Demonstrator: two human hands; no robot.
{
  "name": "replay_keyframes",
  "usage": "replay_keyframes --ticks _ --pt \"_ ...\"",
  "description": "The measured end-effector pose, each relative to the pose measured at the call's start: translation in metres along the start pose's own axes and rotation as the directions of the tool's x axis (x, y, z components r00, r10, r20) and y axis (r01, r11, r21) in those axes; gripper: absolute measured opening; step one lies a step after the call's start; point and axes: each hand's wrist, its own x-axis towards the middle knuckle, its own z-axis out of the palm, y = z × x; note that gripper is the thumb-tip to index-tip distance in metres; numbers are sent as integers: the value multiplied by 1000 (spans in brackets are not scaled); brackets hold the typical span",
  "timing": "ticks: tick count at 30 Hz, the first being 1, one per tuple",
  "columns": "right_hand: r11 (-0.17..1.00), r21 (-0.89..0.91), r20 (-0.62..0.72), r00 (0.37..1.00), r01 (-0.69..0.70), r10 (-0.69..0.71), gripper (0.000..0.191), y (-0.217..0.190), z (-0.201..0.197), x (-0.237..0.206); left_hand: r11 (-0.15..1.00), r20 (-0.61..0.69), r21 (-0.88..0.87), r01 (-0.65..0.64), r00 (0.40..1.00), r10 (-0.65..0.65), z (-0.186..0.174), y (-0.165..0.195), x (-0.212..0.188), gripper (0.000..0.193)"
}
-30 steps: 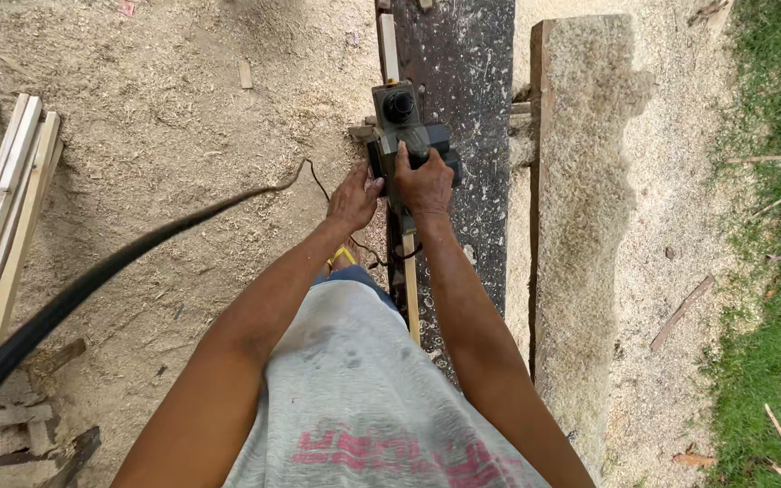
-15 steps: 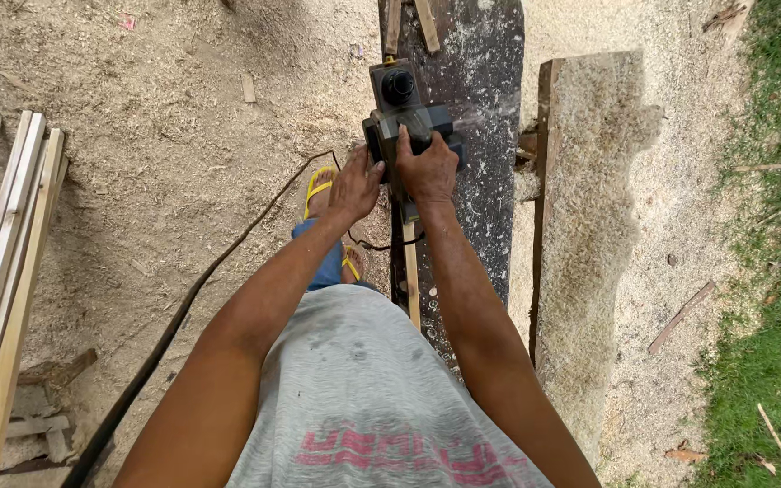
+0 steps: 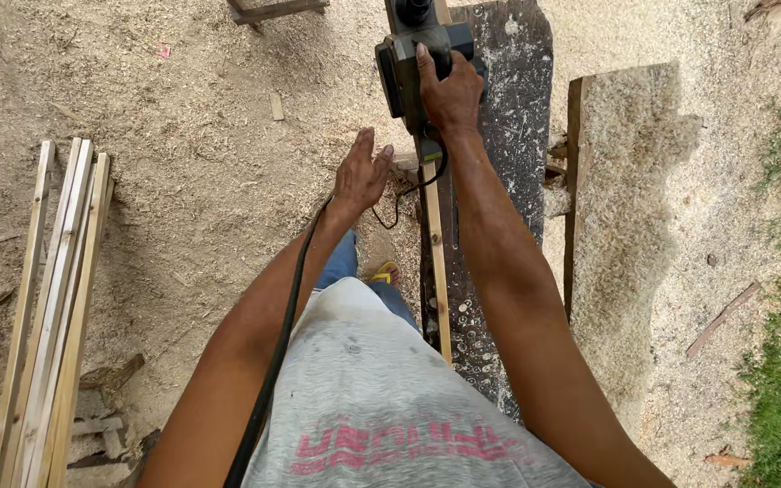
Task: The person feeds thin wooden strips along a work bench and smooths them with an electric planer, steadying each strip with the other hand. They pick additional strips from a pile, saw one strip to length with a hand saw, and continue planing the strips along the bench.
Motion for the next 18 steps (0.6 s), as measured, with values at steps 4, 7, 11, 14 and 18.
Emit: replay_keyframes --ticks 4,7,11,14,18 --pt "780 281 556 757 -559 342 62 25 -43 -55 998 37 11 67 997 -68 9 -1 -21 88" --pt "791 249 467 785 -559 407 55 51 -94 -112 993 76 0 121 990 -120 25 7 -40 89" --pt "749 298 335 800 -592 498 48 95 -160 -189 989 132 99 113 983 -125 54 20 -68 75" --pt "478 306 348 564 -823 749 48 127 -199 -246 978 183 204 45 979 -83 86 29 -97 65" --pt "380 384 176 470 -842 865 49 170 -239 -314 927 333 363 -91 942 -37 140 40 -141 65"
